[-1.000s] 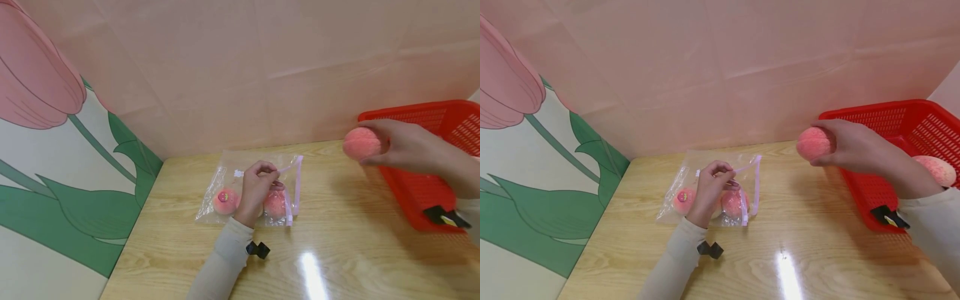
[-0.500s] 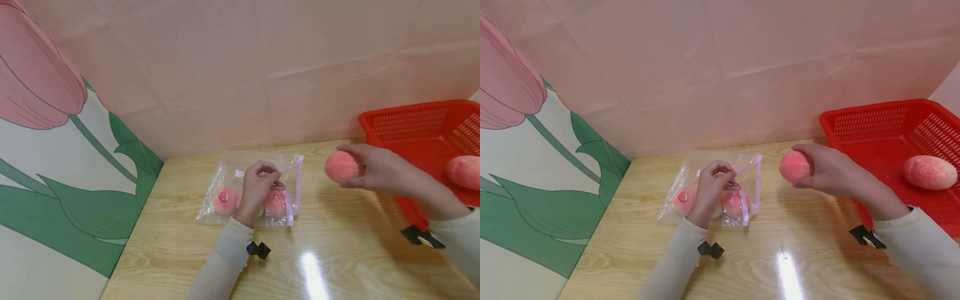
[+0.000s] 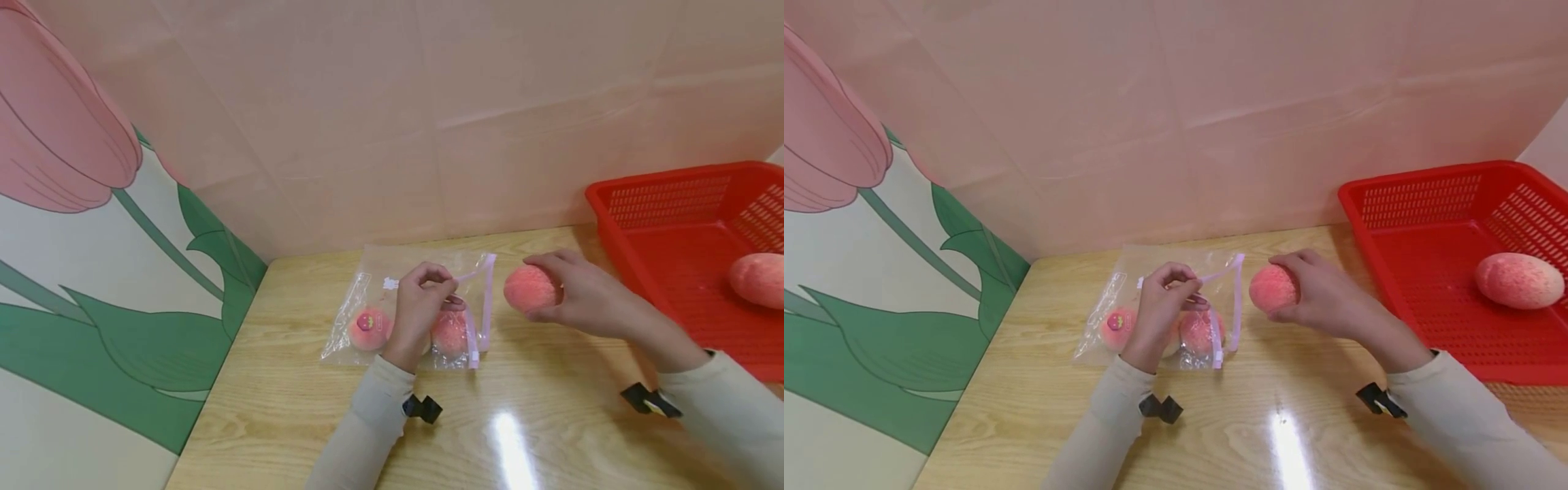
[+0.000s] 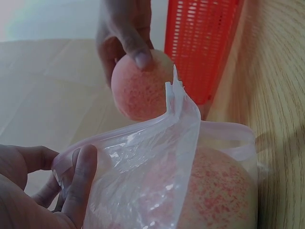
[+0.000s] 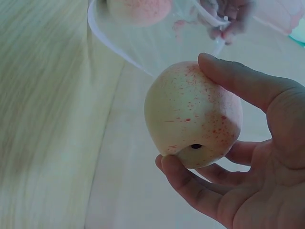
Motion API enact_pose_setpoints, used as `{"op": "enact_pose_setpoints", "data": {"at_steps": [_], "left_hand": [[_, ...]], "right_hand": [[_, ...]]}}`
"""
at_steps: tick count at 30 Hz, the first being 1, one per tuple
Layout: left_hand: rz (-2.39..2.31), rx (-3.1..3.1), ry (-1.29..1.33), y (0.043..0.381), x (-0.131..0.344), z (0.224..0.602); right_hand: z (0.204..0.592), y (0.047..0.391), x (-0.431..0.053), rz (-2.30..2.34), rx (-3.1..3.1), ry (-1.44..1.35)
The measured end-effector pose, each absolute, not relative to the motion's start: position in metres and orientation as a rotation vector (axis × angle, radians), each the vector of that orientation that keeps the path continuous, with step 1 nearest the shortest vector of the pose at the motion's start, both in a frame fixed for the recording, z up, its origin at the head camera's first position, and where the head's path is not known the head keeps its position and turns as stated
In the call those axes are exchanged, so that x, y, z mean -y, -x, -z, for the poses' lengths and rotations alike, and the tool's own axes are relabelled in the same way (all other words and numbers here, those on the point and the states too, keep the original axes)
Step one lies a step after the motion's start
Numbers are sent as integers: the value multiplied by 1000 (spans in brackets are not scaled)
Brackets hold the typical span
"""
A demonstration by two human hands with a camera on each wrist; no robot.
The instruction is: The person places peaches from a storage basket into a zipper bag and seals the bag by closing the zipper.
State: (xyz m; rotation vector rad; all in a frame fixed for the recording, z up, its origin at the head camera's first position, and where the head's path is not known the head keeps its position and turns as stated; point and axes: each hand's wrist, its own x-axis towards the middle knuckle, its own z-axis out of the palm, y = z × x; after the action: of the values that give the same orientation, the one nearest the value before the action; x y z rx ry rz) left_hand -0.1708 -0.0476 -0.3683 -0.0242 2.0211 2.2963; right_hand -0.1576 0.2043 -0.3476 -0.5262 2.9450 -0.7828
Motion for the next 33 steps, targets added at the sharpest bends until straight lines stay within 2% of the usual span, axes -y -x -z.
{"op": "enact_pose_setpoints", "data": {"at_steps": [10, 24, 33], "left_hand": [[-2317, -2028, 37, 173, 46, 370], [-2415, -1978, 11, 173, 46, 370], [-2433, -1973, 23, 173, 45, 370]], "right_hand": [[363, 163, -188, 785, -2978, 554], [384, 161, -157, 1030, -3013, 478], [393, 158, -145, 972, -3128, 600]]}}
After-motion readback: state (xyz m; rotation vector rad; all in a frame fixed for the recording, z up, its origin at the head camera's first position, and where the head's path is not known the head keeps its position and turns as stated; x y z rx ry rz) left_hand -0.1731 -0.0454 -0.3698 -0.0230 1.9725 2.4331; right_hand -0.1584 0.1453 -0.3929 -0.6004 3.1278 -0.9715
